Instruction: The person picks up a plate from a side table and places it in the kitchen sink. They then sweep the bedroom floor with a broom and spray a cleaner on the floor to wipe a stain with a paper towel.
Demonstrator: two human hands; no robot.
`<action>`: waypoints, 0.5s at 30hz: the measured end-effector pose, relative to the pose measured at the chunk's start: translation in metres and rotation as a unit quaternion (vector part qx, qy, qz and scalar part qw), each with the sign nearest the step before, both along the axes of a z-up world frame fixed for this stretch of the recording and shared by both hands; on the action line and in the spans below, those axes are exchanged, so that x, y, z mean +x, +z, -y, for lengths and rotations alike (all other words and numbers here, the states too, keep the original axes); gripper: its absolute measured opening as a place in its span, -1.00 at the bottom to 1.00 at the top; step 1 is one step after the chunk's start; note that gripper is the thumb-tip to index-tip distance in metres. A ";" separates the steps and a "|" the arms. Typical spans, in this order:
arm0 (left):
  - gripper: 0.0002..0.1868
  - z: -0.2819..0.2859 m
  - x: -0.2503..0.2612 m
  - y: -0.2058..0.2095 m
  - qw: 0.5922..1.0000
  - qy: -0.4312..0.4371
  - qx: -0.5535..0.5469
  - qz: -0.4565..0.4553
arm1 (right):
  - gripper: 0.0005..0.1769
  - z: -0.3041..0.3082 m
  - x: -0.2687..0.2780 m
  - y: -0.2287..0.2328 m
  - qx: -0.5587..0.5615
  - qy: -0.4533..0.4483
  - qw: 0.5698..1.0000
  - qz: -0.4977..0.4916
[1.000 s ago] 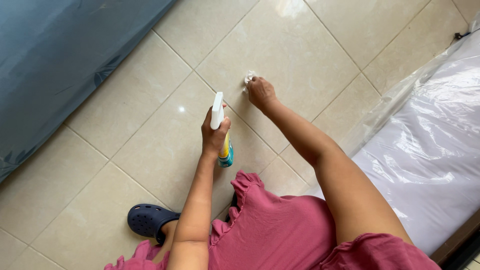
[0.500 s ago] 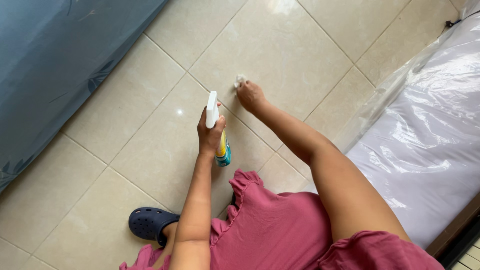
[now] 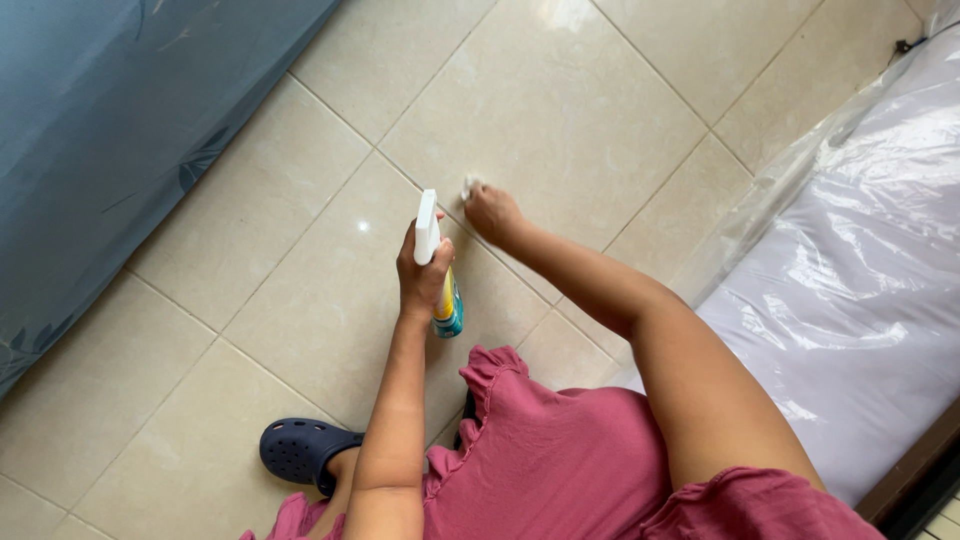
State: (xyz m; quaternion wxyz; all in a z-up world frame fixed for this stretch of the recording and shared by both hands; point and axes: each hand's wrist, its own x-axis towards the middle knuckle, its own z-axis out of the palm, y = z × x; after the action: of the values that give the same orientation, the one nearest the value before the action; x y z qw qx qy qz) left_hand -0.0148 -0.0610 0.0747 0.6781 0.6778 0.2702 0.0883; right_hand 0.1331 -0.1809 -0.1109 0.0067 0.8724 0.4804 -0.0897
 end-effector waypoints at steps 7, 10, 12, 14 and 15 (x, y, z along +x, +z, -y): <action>-0.55 -0.008 0.001 -0.004 0.999 0.013 -0.051 -0.009 | -0.85 0.003 0.047 -0.010 0.024 -0.049 0.998 0.010; -0.53 -0.008 -0.002 -0.002 0.998 0.014 -0.055 0.010 | -0.79 0.009 0.044 -0.014 0.047 -0.035 0.998 0.026; -0.54 -0.008 0.000 -0.001 0.999 0.018 -0.036 -0.018 | -0.79 0.021 0.003 -0.020 0.085 0.007 0.996 0.001; -0.54 -0.008 0.003 -0.002 0.999 0.018 -0.048 -0.002 | -0.78 0.027 -0.013 -0.014 0.123 0.044 0.991 -0.018; -0.54 -0.006 0.004 -0.004 0.998 0.017 -0.059 0.011 | -0.82 0.031 -0.012 -0.009 0.094 0.055 0.994 -0.020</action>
State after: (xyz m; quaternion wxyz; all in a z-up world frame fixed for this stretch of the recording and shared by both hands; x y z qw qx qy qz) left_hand -0.0111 -0.0547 0.0710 0.7181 0.6311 0.2788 0.0917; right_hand 0.1215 -0.2115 -0.1198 -0.0797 0.8397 0.5337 -0.0612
